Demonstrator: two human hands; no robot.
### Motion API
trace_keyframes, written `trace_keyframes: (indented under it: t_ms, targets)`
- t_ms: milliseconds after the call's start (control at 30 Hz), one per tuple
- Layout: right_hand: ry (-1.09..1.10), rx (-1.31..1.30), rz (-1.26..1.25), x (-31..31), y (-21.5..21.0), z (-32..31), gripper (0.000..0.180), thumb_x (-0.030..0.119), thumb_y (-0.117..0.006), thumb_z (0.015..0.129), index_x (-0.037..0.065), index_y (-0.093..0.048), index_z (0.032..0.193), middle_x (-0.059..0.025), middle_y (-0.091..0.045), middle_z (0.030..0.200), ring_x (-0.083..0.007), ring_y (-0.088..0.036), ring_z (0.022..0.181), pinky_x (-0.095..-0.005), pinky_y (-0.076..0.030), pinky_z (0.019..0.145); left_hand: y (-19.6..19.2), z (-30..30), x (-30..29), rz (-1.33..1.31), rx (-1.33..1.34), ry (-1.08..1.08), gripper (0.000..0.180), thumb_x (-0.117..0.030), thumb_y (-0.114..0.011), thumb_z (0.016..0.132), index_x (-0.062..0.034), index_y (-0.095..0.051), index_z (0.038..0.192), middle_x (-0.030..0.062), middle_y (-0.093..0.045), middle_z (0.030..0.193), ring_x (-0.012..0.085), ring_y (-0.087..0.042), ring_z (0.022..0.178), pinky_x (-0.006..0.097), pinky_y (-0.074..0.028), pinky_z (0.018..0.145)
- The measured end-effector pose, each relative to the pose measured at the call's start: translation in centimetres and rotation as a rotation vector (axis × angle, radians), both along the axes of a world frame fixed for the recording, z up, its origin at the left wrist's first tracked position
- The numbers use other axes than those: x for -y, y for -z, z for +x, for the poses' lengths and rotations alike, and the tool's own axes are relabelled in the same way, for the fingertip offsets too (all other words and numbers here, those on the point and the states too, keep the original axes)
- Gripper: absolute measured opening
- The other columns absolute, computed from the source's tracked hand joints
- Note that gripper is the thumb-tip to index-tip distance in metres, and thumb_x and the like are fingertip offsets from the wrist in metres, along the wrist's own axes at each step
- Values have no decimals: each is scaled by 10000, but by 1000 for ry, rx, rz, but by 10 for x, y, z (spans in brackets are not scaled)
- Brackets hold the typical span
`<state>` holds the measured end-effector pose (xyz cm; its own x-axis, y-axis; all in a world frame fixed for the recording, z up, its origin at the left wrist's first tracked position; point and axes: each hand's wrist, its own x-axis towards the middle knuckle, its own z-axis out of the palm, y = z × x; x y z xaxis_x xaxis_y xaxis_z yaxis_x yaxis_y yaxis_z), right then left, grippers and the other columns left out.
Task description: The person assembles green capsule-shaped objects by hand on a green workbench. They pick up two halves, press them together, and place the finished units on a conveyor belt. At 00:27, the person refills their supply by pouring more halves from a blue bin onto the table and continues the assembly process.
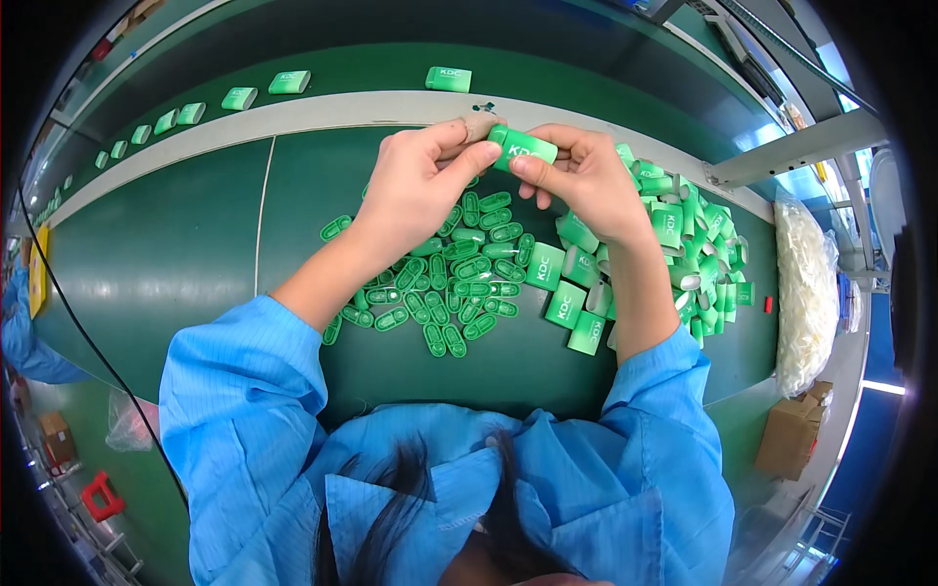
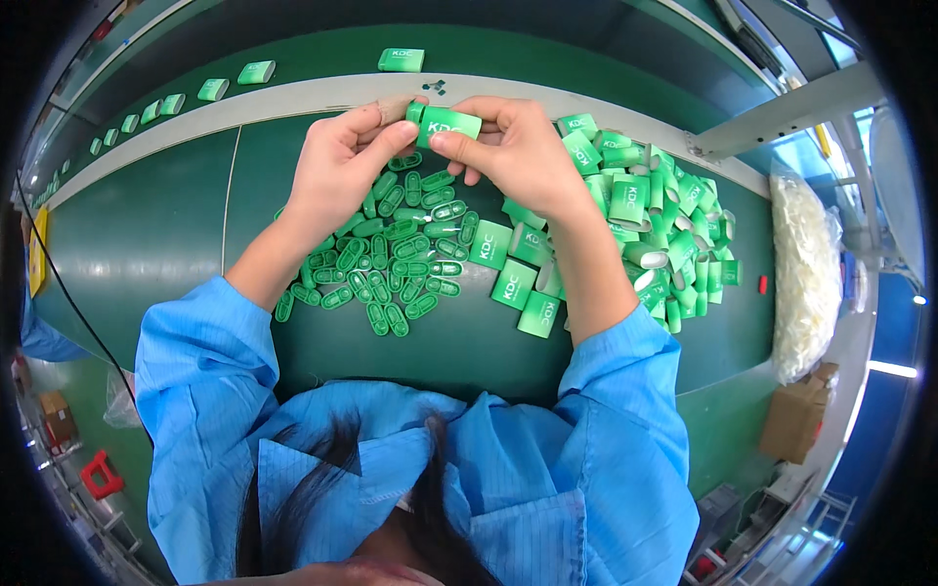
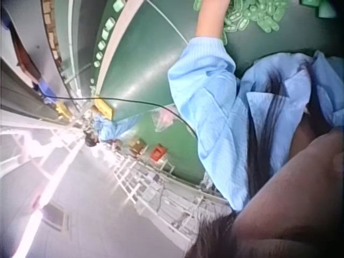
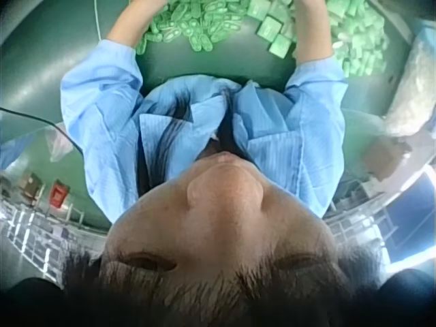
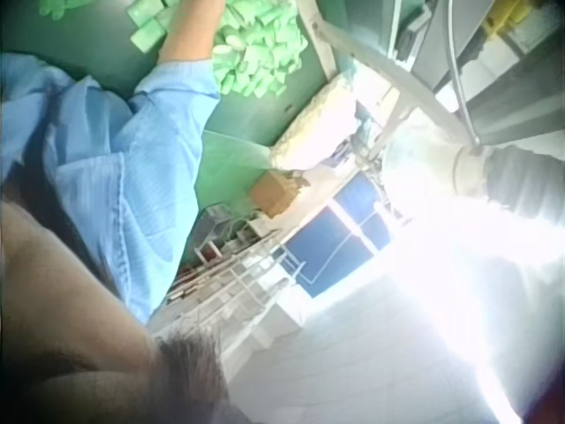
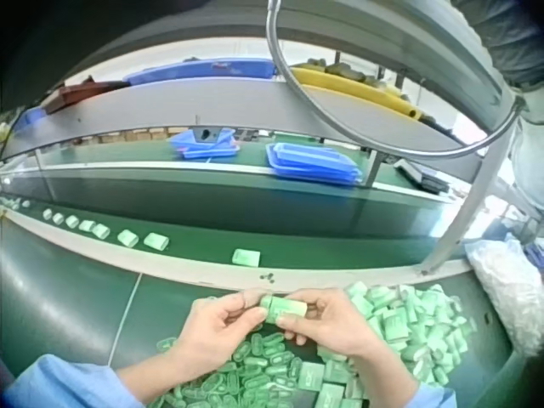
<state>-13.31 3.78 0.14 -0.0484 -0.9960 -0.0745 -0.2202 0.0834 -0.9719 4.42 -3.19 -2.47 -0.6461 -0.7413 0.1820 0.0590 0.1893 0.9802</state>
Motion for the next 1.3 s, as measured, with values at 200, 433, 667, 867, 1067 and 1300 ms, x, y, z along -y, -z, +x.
trace_keyframes:
  t_ms: [200, 433, 667, 867, 1067, 1300]
  targets:
    - [108, -147, -175, -4, 1, 7, 237, 149, -695, 785, 8, -646, 969, -18, -634, 715, -64, -523, 562, -213, -431, 514, -9, 3, 0, -128, 129, -38, 287, -109, -586, 876, 21, -595, 1133, 62, -659, 944, 93, -604, 838, 238, -501, 781]
    - [150, -417, -223, -7, 0, 10, 229, 146, -722, 738, 33, -664, 930, -45, -638, 677, -69, -500, 513, -222, -412, 497, -3, 3, 0, -196, 159, -39, 288, -79, -580, 868, 28, -585, 1135, 115, -667, 927, 108, -628, 822, 255, -508, 737]
    - [264, -562, -410, -10, 10, 35, 220, 136, -702, 757, 30, -651, 943, -68, -626, 653, -94, -514, 481, -235, -429, 489, 16, -6, -27, -564, 19, -259, 334, 35, -499, 813, 89, -450, 1139, 237, -599, 779, 379, -607, 683, 422, -475, 546]
    - [102, -363, -15, 29, 1, 1, 250, 205, -698, 769, 20, -644, 928, -31, -588, 622, -84, -510, 489, -207, -417, 485, 14, 2, 14, -600, 230, -204, 515, -107, -580, 826, -10, -379, 1291, 198, -621, 952, 354, -600, 865, 410, -472, 763]
    - [241, -313, 172, 93, 37, -68, 375, 226, -692, 784, -43, -599, 1028, -37, -596, 706, -81, -536, 568, -209, -458, 568, 4, 39, 59, -639, 795, -171, 264, -120, -674, 733, 4, -625, 961, 176, -639, 869, 310, -621, 839, 379, -484, 762]
    - [27, -984, -71, 37, -12, -63, 418, 243, -720, 714, 30, -619, 1059, -60, -658, 833, -141, -616, 730, -283, -488, 678, 16, 34, 55, -675, 741, -187, 310, -125, -687, 726, -5, -634, 1007, 152, -635, 778, 288, -634, 741, 365, -497, 697]
